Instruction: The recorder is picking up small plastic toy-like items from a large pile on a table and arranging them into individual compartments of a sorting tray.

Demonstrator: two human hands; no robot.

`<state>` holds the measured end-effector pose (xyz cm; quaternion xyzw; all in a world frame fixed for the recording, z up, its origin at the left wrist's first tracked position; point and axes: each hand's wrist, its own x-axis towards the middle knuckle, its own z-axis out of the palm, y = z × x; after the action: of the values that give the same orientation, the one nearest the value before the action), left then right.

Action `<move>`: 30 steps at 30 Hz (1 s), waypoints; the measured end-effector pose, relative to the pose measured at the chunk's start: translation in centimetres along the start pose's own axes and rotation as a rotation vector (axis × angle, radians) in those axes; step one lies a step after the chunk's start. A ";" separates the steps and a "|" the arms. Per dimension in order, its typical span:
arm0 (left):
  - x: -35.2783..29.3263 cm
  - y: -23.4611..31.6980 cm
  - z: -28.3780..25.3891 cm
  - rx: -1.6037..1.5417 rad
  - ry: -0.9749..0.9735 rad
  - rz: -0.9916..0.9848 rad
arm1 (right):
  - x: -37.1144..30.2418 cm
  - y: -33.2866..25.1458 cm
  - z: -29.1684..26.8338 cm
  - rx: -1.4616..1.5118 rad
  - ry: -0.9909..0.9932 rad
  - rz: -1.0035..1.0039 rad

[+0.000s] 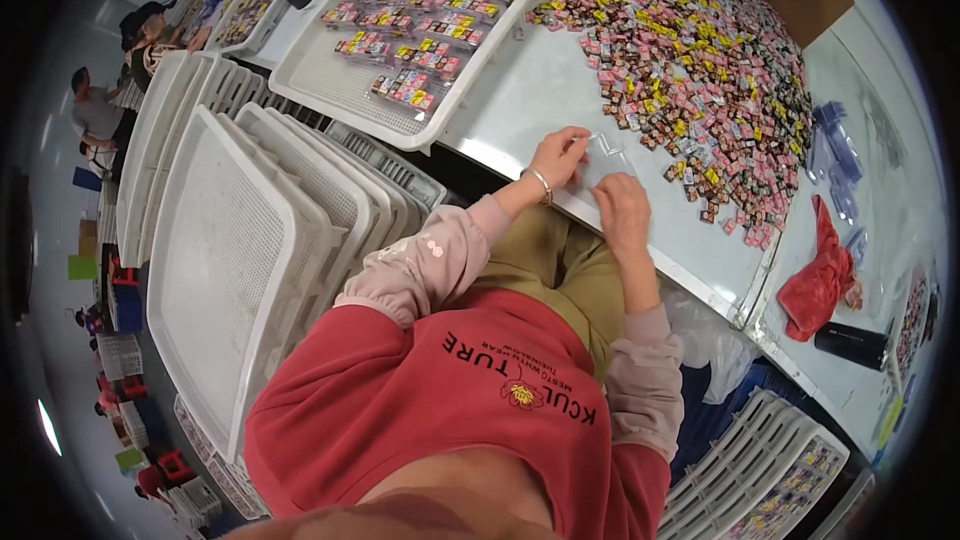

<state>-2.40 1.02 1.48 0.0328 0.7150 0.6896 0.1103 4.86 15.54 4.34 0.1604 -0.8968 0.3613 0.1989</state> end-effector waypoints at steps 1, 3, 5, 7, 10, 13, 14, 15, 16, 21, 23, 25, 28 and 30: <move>0.7 -0.9 -0.1 -0.055 -0.026 -0.037 | -0.1 0.1 -0.7 0.057 -0.024 0.114; 1.4 -1.6 0.5 -0.080 -0.005 -0.076 | -0.5 0.4 -2.5 -0.029 0.070 0.107; 2.0 -2.5 -1.4 -0.016 0.018 -0.019 | -1.9 0.9 -5.0 -0.155 0.171 0.084; 1.4 -1.3 -2.8 0.046 -0.011 -0.046 | -3.5 2.8 -8.7 -0.350 0.270 0.108; 0.4 -0.1 -3.3 0.056 -0.075 -0.027 | -7.3 8.1 -14.2 -0.633 0.398 0.288; -0.5 0.2 -2.3 0.087 -0.122 -0.038 | -10.7 11.6 -16.9 -0.783 0.295 0.402; -0.8 0.0 -1.8 0.160 -0.109 0.019 | -11.0 12.6 -17.2 -0.800 0.302 0.418; -1.4 0.1 -1.8 0.238 -0.083 0.074 | -10.8 13.1 -17.0 -0.844 0.269 0.393; -1.9 0.3 -1.8 0.241 -0.091 0.075 | -10.7 13.4 -17.0 -0.887 0.236 0.366; -3.3 0.2 -1.7 0.579 -0.009 0.369 | -4.3 11.0 -13.4 -0.659 0.440 0.175; -3.2 -0.1 -1.6 0.623 -0.011 0.387 | -0.3 9.4 -8.3 -0.234 0.313 0.191; -3.3 0.0 -1.4 0.661 -0.020 0.402 | 3.1 7.6 -4.1 -0.234 0.120 0.204; -3.6 0.8 -1.3 0.729 -0.080 0.401 | 5.2 8.7 -0.4 -0.318 0.037 0.210; -3.9 1.3 -1.9 0.651 -0.136 0.324 | 5.4 8.7 0.5 -0.424 0.045 0.267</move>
<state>0.86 -1.52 3.25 0.2244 0.8736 0.4307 0.0308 -3.75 20.38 1.47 -0.0129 -0.9611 0.1918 0.1984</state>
